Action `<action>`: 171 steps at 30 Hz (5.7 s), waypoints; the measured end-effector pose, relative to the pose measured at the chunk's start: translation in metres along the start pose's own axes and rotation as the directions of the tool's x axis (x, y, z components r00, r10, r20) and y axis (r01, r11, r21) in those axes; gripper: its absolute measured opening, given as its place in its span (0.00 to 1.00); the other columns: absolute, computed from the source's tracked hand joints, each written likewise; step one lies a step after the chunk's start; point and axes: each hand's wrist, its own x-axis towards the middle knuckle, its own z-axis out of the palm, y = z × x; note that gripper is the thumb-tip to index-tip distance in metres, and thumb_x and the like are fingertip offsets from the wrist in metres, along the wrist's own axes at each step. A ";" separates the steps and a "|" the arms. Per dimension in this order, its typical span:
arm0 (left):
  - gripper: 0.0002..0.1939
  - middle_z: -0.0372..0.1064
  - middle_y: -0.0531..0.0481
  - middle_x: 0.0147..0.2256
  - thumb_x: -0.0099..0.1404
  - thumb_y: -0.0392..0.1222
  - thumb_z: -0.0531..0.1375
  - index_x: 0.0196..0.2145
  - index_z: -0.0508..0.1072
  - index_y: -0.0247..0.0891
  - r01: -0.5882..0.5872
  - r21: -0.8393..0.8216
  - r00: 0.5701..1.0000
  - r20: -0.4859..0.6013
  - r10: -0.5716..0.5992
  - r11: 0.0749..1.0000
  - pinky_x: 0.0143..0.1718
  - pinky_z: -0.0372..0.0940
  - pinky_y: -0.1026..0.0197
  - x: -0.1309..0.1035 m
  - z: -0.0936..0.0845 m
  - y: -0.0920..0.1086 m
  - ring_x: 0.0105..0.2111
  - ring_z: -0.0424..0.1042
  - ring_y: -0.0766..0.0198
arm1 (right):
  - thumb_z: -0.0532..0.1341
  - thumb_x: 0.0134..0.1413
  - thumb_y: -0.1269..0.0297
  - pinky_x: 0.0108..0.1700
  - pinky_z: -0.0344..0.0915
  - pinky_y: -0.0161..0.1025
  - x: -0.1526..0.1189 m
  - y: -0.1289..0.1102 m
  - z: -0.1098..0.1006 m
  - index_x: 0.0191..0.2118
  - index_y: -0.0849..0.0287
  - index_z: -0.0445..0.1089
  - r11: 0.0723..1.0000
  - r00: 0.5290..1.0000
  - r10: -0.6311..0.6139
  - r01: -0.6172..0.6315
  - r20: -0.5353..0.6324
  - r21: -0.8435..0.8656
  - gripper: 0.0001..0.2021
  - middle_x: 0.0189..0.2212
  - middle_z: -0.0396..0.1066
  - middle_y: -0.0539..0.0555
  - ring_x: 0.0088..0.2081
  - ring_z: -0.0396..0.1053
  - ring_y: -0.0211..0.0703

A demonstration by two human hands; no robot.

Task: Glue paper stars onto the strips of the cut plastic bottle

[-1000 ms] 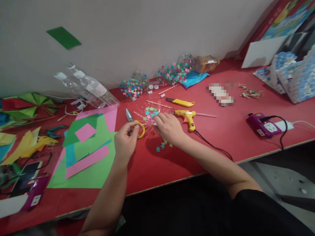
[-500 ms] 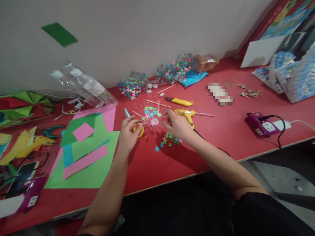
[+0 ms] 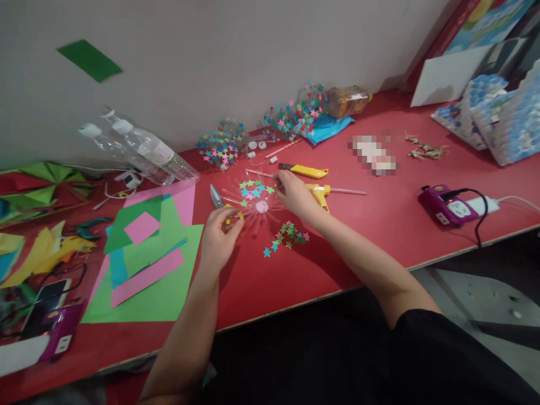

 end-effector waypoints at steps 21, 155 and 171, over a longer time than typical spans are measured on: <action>0.12 0.60 0.55 0.25 0.66 0.41 0.57 0.24 0.66 0.38 -0.214 0.116 0.966 -0.125 0.228 0.970 0.30 0.58 0.64 0.000 -0.012 0.039 0.26 0.61 0.68 | 0.52 0.62 0.67 0.27 0.40 0.40 -0.081 0.005 -0.005 0.34 0.63 0.70 0.843 0.828 -0.011 0.309 0.560 -0.440 0.12 0.29 0.74 0.58 0.24 0.63 0.37; 0.07 0.71 0.52 0.27 0.67 0.42 0.55 0.32 0.68 0.40 -0.011 -0.087 0.978 0.208 0.029 0.996 0.29 0.63 0.64 0.040 0.010 0.062 0.27 0.71 0.65 | 0.59 0.59 0.53 0.31 0.67 0.39 -0.063 -0.014 -0.035 0.55 0.48 0.70 0.826 0.983 -0.001 -0.103 0.184 0.554 0.19 0.31 0.74 0.49 0.28 0.69 0.41; 0.06 0.71 0.53 0.28 0.67 0.42 0.55 0.32 0.68 0.40 -0.018 -0.073 0.978 0.208 0.032 0.997 0.30 0.64 0.65 0.039 0.009 0.062 0.27 0.70 0.67 | 0.59 0.60 0.54 0.33 0.69 0.38 -0.066 -0.009 -0.035 0.55 0.48 0.70 0.846 0.979 0.021 -0.125 0.202 0.518 0.19 0.29 0.74 0.49 0.29 0.70 0.41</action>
